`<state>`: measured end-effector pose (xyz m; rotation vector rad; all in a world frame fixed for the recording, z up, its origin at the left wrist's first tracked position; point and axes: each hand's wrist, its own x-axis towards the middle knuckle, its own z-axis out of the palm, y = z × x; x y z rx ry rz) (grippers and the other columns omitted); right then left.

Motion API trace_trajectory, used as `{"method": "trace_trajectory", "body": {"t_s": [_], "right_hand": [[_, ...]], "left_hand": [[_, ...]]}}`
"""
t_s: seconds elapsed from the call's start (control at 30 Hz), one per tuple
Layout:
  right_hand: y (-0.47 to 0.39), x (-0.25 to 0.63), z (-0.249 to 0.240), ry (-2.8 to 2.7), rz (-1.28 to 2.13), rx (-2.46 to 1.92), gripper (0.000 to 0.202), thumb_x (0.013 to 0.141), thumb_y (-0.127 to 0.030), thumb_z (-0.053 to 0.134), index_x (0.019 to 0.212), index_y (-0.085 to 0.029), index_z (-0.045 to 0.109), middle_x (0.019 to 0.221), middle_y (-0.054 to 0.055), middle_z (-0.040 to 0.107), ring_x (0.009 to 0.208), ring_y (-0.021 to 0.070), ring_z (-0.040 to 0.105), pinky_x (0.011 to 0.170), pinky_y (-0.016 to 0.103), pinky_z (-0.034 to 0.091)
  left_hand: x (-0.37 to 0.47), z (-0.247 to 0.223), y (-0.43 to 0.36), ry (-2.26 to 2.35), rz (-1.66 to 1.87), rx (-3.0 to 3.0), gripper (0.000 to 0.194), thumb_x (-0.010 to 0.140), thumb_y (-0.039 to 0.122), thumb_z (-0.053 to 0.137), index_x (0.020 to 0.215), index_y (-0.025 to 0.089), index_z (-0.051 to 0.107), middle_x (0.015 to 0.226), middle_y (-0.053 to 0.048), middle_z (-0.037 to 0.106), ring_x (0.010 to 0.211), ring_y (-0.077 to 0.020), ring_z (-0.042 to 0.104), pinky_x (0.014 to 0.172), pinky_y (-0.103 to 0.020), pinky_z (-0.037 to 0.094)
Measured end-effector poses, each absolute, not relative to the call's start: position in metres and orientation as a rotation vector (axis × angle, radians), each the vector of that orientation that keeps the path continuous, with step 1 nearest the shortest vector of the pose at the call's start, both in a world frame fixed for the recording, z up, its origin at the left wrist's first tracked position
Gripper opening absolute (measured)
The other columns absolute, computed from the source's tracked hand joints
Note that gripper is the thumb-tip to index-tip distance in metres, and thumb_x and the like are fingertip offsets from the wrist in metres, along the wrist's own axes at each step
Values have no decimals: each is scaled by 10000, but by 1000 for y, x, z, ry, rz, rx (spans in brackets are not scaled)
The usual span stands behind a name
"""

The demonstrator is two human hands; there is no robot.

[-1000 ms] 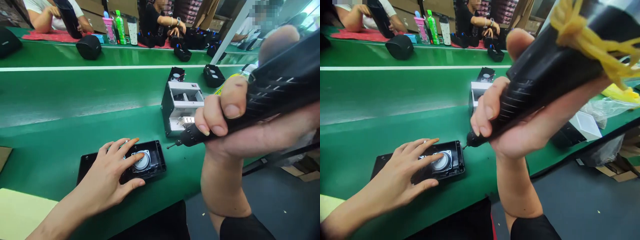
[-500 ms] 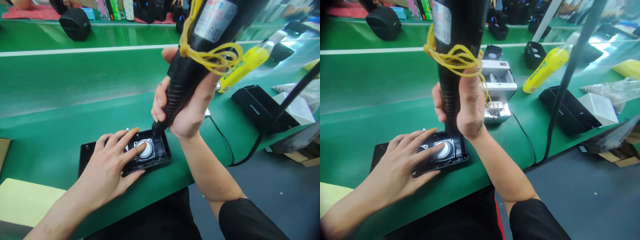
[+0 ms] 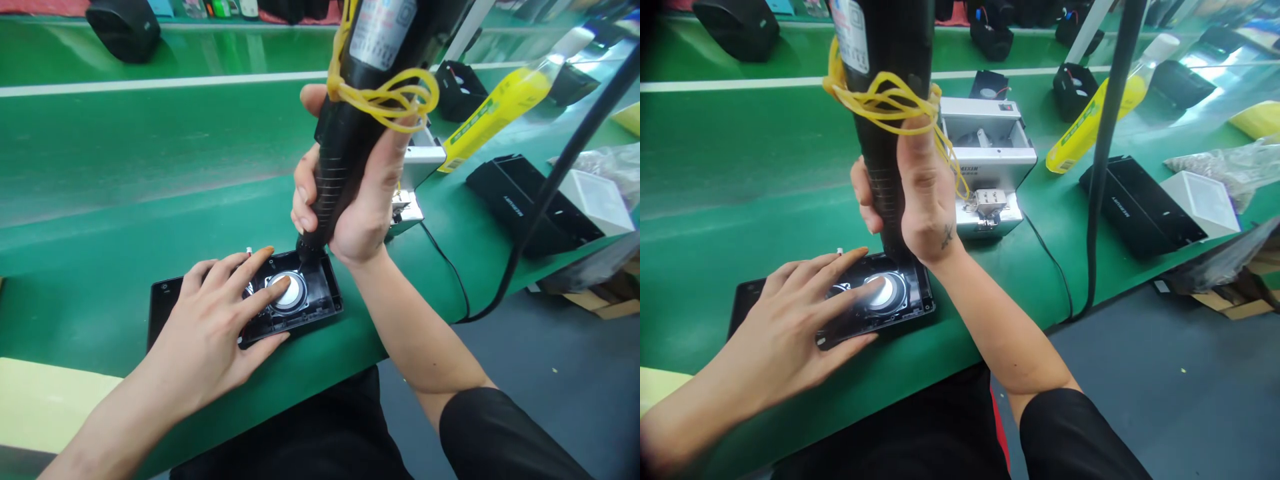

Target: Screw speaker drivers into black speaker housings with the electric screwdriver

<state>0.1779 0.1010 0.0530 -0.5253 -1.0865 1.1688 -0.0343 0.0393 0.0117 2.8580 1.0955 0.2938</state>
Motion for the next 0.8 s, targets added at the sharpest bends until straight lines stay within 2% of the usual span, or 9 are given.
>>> {"method": "trace_trajectory", "body": {"t_s": [0.2,0.4,0.53,0.63,0.7,0.8], "right_hand": [[105,179,48,-1093,1213,-498,804,803,-961,472,1204,-273,585,606,-86,545,409,125,480,397,269,403],[96,171,46,-1097,1212,-508,709,824,-912,537,1107,-267,605,581,-84,527,401,123,458,374,270,374],[93,168,39,-1143,1241,-447,552,883,-820,559,902,-271,506,604,-107,527,417,85,448,368,222,381],[94,169,34,-1224,1281,-370,490,914,-744,583,897,-267,472,603,-131,517,423,65,454,369,184,392],[95,168,33,-1224,1316,-358,510,883,-759,606,892,-269,464,596,-132,490,430,65,450,365,183,393],[95,166,32,-1188,1335,-370,600,808,-860,574,869,-273,466,583,-124,446,413,72,424,336,202,354]], "left_hand": [[-34,11,39,1096,295,2857,489,948,484,624,1386,270,669,1649,-160,458,1415,-456,491,1085,-676,392],[-34,12,41,1085,284,2848,484,946,486,623,1376,271,681,1651,-153,454,1417,-466,485,1082,-682,389],[-34,12,42,1077,268,2856,479,950,466,619,1385,275,671,1634,-159,463,1406,-463,485,1071,-677,400],[-35,11,42,1062,266,2868,478,951,448,617,1394,277,665,1618,-173,466,1404,-465,479,1064,-673,410],[-35,11,42,1057,268,2873,477,951,445,617,1397,280,661,1603,-182,473,1401,-464,475,1061,-675,413],[-36,10,41,1058,262,2880,477,953,440,616,1401,281,654,1595,-187,472,1400,-466,469,1057,-680,416]]}}
